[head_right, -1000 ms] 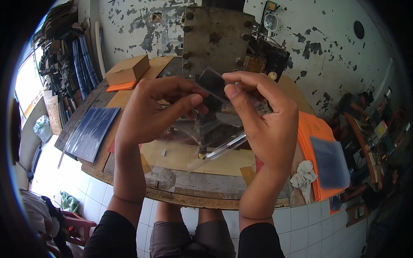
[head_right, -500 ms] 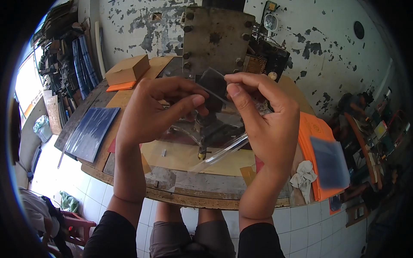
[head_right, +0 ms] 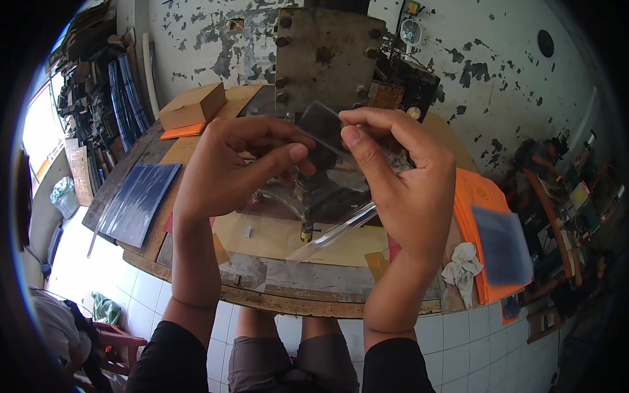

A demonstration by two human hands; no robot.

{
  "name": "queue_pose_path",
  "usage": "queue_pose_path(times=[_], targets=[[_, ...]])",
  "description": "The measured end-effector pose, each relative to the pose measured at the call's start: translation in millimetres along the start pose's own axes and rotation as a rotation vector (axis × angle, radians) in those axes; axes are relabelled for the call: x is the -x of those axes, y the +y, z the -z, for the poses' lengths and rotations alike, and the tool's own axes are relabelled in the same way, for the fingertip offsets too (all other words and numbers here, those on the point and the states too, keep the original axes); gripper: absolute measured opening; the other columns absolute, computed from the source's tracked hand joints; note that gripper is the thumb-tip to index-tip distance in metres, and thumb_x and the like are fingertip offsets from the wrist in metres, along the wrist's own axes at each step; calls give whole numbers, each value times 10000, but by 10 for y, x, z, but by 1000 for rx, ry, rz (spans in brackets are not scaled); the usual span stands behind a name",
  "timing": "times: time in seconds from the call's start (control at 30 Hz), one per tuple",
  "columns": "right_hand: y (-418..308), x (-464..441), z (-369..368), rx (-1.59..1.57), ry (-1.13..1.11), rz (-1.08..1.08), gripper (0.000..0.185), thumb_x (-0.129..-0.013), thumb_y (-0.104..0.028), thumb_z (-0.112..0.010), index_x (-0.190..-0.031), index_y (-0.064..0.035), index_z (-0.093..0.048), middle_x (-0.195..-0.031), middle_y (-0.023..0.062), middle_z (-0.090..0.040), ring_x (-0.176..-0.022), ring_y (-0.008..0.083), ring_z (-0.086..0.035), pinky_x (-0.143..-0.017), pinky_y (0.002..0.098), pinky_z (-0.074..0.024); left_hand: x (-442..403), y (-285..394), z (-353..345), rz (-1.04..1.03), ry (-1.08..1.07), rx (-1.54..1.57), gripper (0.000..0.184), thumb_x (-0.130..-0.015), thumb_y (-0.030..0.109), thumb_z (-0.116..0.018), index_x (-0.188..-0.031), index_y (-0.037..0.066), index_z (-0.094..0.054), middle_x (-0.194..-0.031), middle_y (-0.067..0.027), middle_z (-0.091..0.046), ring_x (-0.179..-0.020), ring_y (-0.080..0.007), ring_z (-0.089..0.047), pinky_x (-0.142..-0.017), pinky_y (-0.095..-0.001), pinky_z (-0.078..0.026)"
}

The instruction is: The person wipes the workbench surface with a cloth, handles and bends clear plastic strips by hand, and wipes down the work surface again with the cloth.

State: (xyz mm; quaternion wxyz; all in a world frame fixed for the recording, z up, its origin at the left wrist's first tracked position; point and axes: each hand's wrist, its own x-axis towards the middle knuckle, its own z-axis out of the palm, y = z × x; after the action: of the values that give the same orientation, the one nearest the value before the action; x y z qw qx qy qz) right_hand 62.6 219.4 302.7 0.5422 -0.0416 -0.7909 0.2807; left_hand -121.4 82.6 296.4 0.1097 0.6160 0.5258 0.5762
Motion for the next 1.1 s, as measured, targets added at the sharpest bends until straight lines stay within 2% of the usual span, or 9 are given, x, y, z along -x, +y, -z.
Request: queue_pose_path(times=[0.47, 0.77, 0.97, 1.1], targets=[[0, 8, 0, -7, 16, -14, 162, -1017, -114, -793, -1127, 3, -816, -991, 50, -789, -896, 94, -698, -833, 252, -543, -7, 55, 14, 54, -23, -5, 277, -1030, 198, -790, -1161, -46, -773, -917, -104, -834, -785, -104, -761, -680, -242, -592], [2, 14, 2, -6, 21, -17, 156, -1018, -110, -791, -1124, 0, -818, -992, 48, -794, -892, 91, -693, -830, 252, -540, -1, 65, 11, 74, -34, -1, 293, -1036, 224, -784, -1172, -35, -768, -924, -94, -832, -763, -86, -742, -601, -219, -552], [-19, 18, -8, -6, 20, -24, 158, -1018, -113, -791, -1123, 2, -816, -988, 43, -792, -886, 87, -683, -824, 248, -533, -8, -22, -28, -18, 27, 22, 284, -1042, 222, -776, -1162, -35, -765, -935, -96, -831, -772, -90, -742, -644, -232, -569], [-31, 20, -19, 4, 16, -27, 157, -1014, -112, -794, -1119, 2, -816, -983, 41, -790, -880, 85, -678, -819, 247, -530, -15, -1, -18, 8, 21, 14, 274, -1048, 214, -768, -1138, -45, -760, -918, -107, -828, -760, -98, -742, -668, -242, -580]])
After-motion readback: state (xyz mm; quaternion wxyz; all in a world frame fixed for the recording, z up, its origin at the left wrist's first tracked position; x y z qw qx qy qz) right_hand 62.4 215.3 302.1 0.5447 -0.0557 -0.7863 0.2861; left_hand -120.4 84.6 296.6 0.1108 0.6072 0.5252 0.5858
